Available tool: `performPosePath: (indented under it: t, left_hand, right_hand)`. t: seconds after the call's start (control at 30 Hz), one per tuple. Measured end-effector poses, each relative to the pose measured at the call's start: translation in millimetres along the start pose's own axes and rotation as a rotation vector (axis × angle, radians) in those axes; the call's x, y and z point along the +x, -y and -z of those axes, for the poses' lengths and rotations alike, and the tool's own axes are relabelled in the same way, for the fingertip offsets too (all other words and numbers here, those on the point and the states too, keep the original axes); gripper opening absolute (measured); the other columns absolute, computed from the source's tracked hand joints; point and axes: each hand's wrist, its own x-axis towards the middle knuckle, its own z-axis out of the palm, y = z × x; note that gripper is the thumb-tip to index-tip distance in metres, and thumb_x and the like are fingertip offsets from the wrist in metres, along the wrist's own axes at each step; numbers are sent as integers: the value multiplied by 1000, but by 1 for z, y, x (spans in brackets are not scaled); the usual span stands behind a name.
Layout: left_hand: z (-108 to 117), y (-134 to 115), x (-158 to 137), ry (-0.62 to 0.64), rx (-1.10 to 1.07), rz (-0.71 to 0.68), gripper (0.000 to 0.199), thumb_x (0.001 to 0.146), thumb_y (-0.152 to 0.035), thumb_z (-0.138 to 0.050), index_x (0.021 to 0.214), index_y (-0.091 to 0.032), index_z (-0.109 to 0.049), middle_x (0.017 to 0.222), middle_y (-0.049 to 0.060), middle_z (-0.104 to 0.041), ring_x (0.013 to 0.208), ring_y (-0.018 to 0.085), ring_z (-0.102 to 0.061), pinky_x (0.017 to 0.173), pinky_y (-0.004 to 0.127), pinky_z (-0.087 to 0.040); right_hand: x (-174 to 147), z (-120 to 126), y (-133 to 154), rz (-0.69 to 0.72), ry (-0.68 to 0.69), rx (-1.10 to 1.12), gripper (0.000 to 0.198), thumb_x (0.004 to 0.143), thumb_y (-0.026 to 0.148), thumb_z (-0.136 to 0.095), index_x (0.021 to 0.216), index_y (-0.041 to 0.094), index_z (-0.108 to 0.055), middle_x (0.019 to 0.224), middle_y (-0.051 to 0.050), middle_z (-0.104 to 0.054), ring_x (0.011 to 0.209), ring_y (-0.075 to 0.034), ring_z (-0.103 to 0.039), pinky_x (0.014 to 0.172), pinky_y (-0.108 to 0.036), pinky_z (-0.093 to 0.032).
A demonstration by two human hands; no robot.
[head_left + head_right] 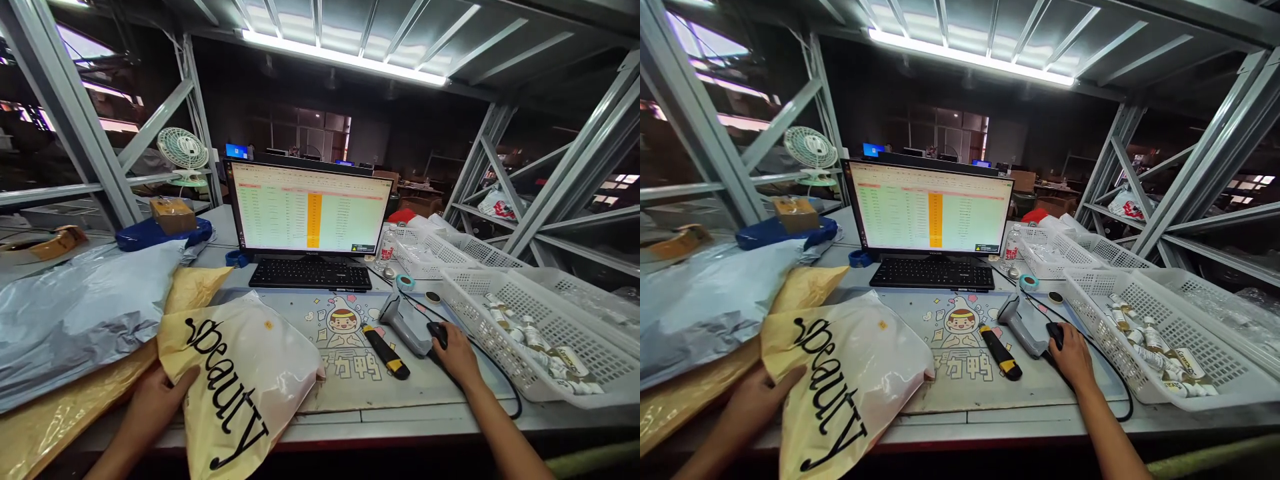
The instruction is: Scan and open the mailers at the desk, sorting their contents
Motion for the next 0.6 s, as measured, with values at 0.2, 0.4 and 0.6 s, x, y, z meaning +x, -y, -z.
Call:
performPosePath:
  t: [0.2,0.4,0.6]
  left_hand:
    - [1,-1,0,63,-80,74,52,62,-62,-67,92,-21,-77,102,12,-83,101,39,-78,79,39,-66]
    - [4,-17,-9,69,-148,67,51,62,-61,-67,90,-19,-76,103,13,-83,96,36,-78,79,37,-64]
    - [5,-23,-14,79,-200,25,52,61,-62,-68,89,-18,-76,101,14,-82,97,38,-78,82,40,-65]
  right_hand:
    - [2,-2,-4,46,-33,31,48,92,45,-48,130,18,-58,126,-17,-66,114,-34,-63,107,-50,-50]
    - [2,-2,-8,86,-21,10,50,97,48,-43,134,18,-60,129,-16,-65,114,-34,-63,108,-51,-50]
    - [3,-7,-20,134,-1,10,54,100,54,-40,136,21,-62,133,-16,-64,115,-34,-65,104,-51,-54]
